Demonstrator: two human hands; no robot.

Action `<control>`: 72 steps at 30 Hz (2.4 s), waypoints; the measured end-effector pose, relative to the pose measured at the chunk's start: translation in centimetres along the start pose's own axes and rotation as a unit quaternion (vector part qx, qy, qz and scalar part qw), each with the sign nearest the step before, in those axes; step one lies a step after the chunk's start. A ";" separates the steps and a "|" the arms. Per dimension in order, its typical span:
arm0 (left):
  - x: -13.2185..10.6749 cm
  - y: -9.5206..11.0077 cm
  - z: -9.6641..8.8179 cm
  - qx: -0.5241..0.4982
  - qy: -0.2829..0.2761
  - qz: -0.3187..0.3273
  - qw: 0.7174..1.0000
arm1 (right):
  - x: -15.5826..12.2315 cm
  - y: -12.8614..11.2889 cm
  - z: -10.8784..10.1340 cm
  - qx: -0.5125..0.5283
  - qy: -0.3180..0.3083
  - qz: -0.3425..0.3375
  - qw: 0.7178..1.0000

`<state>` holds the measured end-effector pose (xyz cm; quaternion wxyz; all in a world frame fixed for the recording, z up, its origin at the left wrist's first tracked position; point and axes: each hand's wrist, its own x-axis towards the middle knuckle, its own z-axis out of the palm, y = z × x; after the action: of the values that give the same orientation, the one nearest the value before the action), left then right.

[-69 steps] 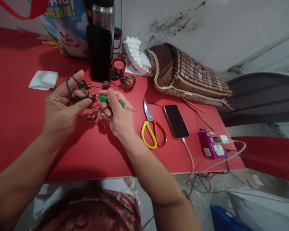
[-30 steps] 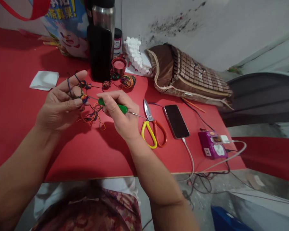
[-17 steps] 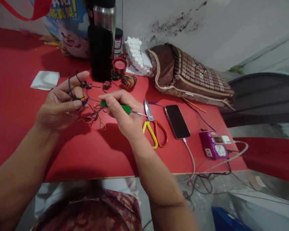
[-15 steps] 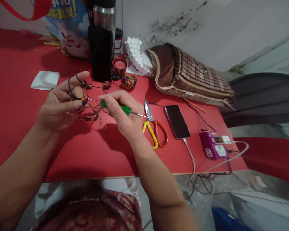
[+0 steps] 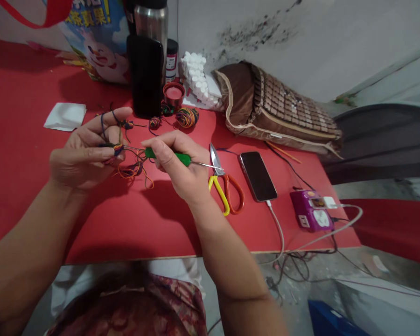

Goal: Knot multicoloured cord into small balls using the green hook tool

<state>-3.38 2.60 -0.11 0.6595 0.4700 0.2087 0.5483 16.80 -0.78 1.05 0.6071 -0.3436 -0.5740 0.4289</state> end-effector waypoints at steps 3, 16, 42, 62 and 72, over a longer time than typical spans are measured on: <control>0.0 0.1 0.1 -0.007 0.002 -0.009 1.000 | 0.1 0.0 0.1 0.015 -0.002 0.013 1.000; -0.8 -1.1 1.6 0.009 0.077 0.045 0.996 | 0.5 1.4 1.5 0.189 -0.034 0.113 0.975; -0.9 -1.7 1.8 0.070 0.136 0.104 0.983 | 0.4 2.4 2.6 0.240 -0.023 0.147 0.959; -1.2 -1.6 1.7 0.116 0.115 0.110 0.980 | -0.1 2.1 2.1 0.110 -0.029 0.068 0.991; -1.0 -1.2 1.8 0.131 0.115 0.119 0.978 | 0.0 2.0 1.8 0.101 -0.035 0.058 0.993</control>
<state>-1.65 1.04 -0.58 0.4941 0.5071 0.2958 0.6413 14.79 -0.09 -0.62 0.5925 -0.2982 -0.5274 0.5309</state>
